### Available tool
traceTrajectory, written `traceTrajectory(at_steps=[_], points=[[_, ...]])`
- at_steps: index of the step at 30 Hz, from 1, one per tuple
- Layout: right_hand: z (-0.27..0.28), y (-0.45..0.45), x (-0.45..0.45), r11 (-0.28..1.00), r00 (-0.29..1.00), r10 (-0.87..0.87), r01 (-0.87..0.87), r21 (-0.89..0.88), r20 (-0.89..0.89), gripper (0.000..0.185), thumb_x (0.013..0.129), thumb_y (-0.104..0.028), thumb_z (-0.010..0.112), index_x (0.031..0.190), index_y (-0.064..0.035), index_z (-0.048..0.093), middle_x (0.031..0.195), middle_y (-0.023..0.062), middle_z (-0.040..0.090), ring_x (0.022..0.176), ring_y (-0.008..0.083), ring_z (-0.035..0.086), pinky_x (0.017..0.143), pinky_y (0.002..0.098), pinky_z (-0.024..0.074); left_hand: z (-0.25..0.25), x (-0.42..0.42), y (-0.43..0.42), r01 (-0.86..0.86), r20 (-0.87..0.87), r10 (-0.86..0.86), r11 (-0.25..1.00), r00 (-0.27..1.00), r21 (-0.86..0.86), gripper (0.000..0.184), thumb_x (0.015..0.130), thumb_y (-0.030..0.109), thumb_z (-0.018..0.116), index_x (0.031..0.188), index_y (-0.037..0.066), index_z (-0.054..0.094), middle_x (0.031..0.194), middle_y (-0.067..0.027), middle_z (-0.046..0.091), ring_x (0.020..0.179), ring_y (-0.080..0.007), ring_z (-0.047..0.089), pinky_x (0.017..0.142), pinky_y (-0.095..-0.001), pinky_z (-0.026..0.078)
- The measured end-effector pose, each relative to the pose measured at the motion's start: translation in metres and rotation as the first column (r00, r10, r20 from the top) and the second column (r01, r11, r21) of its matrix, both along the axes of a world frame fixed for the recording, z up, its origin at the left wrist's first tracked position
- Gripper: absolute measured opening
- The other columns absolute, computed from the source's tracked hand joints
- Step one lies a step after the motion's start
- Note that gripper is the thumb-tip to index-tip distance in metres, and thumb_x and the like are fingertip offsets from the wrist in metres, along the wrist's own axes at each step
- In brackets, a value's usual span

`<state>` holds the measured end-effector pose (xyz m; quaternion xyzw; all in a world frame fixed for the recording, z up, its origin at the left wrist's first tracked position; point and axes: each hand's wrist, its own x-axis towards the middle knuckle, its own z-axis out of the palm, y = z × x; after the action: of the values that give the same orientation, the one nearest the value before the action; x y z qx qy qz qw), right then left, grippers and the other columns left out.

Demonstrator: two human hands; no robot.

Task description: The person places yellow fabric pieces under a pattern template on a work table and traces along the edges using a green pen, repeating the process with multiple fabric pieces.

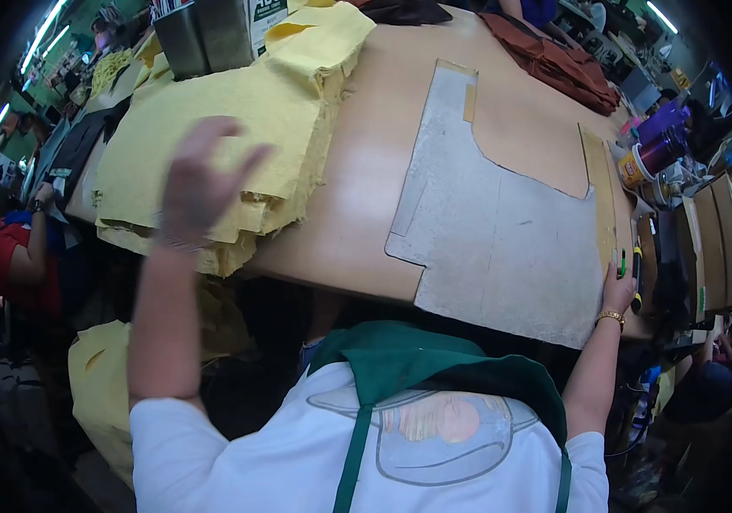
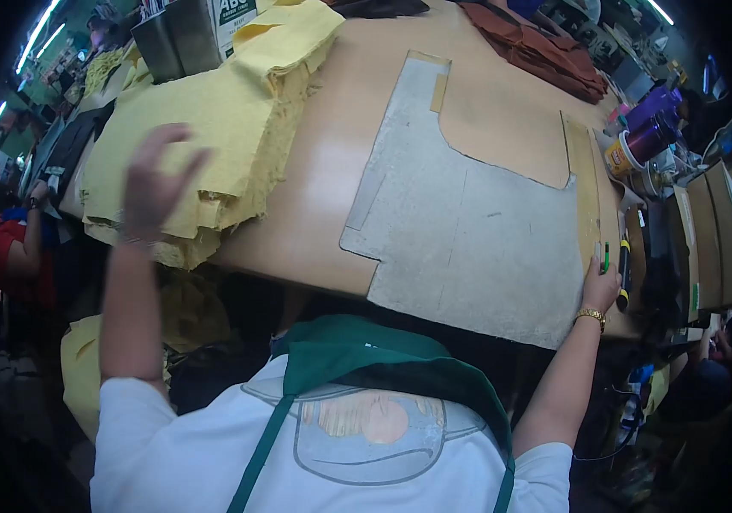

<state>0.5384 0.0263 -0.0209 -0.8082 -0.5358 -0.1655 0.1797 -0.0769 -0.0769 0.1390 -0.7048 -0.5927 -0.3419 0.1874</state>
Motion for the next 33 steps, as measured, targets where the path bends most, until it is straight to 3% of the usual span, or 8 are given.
traceTrajectory(at_steps=[1,3,6,7,13,16,19,33], points=[[-0.002,0.001,0.002,1.0,1.0,0.014,-0.014,0.015,-0.022,0.035,0.075,-0.037,0.057,0.081,-0.0026,0.057,0.075,0.0178,0.055,0.073,0.034,0.053,0.067,0.0421,0.0411,-0.01,0.022,0.014,-0.014,-0.068,0.009,0.997,0.998,-0.073,0.037,0.066,0.035,0.068,0.076,0.002,0.054,0.077,-0.0111,0.057,0.071,-0.0261,0.057,0.063,-0.0336,0.047],[-0.005,0.0,0.003,0.999,0.999,0.027,-0.026,0.03,-0.045,0.034,0.075,-0.037,0.057,0.078,-0.0026,0.056,0.075,0.0169,0.054,0.073,0.0341,0.052,0.067,0.0423,0.0403,-0.022,0.051,0.03,-0.272,-0.278,0.201,0.93,0.939,-0.247,0.035,0.069,0.037,0.063,0.072,0.004,0.053,0.073,-0.0099,0.055,0.067,-0.0258,0.058,0.059,-0.034,0.047],[-0.003,-0.002,-0.001,0.998,0.998,0.036,-0.034,0.047,-0.042,0.033,0.075,-0.035,0.057,0.077,-0.0024,0.056,0.074,0.0165,0.054,0.073,0.0336,0.052,0.067,0.0421,0.0399,-0.036,0.051,0.044,-0.468,-0.35,0.358,0.826,0.866,-0.313,0.027,0.071,0.031,0.059,0.072,0.005,0.053,0.072,-0.01,0.055,0.067,-0.0261,0.059,0.057,-0.0352,0.047],[-0.002,-0.002,-0.001,0.998,0.998,0.042,-0.04,0.056,-0.038,0.032,0.075,-0.035,0.057,0.077,-0.0022,0.056,0.074,0.0164,0.054,0.073,0.0335,0.052,0.067,0.0419,0.0399,-0.034,0.053,0.044,-0.428,-0.238,0.364,0.838,0.9,-0.338,0.021,0.072,0.023,0.059,0.071,0.003,0.054,0.069,-0.0128,0.055,0.066,-0.0298,0.056,0.062,-0.0372,0.045],[0.0,-0.002,-0.004,0.997,0.996,0.052,-0.048,0.062,-0.066,0.031,0.075,-0.033,0.058,0.077,-0.0019,0.056,0.074,0.015,0.055,0.074,0.0319,0.052,0.068,0.0411,0.0396,-0.035,0.025,0.053,-0.312,-0.147,0.277,0.88,0.95,-0.357,0.019,0.072,0.018,0.057,0.072,0.0,0.06,0.069,-0.0151,0.06,0.064,-0.0275,0.058,0.059,-0.0343,0.046],[0.0,-0.003,-0.003,0.997,0.995,0.058,-0.053,0.061,-0.08,0.031,0.074,-0.033,0.059,0.077,-0.0021,0.056,0.074,0.0143,0.055,0.075,0.0308,0.052,0.07,0.0404,0.0394,-0.018,0.025,0.052,-0.196,0.154,0.333,0.805,0.93,-0.56,0.019,0.071,0.017,0.059,0.074,-0.002,0.061,0.066,-0.0127,0.06,0.057,-0.0189,0.056,0.056,-0.0289,0.045],[-0.003,-0.003,-0.001,0.993,0.996,0.08,-0.075,0.089,-0.045,0.031,0.075,-0.032,0.058,0.078,-0.0012,0.056,0.074,0.0156,0.055,0.073,0.0315,0.052,0.067,0.0402,0.0403,-0.019,0.008,0.057,-0.132,0.244,0.332,0.796,0.911,-0.591,0.021,0.07,0.018,0.062,0.074,-0.002,0.062,0.068,-0.0146,0.061,0.058,-0.0214,0.058,0.059,-0.0297,0.046],[0.002,-0.004,-0.007,0.999,0.997,0.022,-0.019,0.042,-0.073,0.032,0.074,-0.033,0.059,0.078,-0.0017,0.056,0.074,0.0149,0.056,0.077,0.0302,0.052,0.072,0.0396,0.0393,-0.02,-0.017,0.059,0.21,0.602,0.314,0.738,0.734,-0.642,0.023,0.074,0.023,0.066,0.065,0.004,0.056,0.058,0.0045,0.048,0.053,-0.0044,0.039,0.049,-0.0199,0.034]])
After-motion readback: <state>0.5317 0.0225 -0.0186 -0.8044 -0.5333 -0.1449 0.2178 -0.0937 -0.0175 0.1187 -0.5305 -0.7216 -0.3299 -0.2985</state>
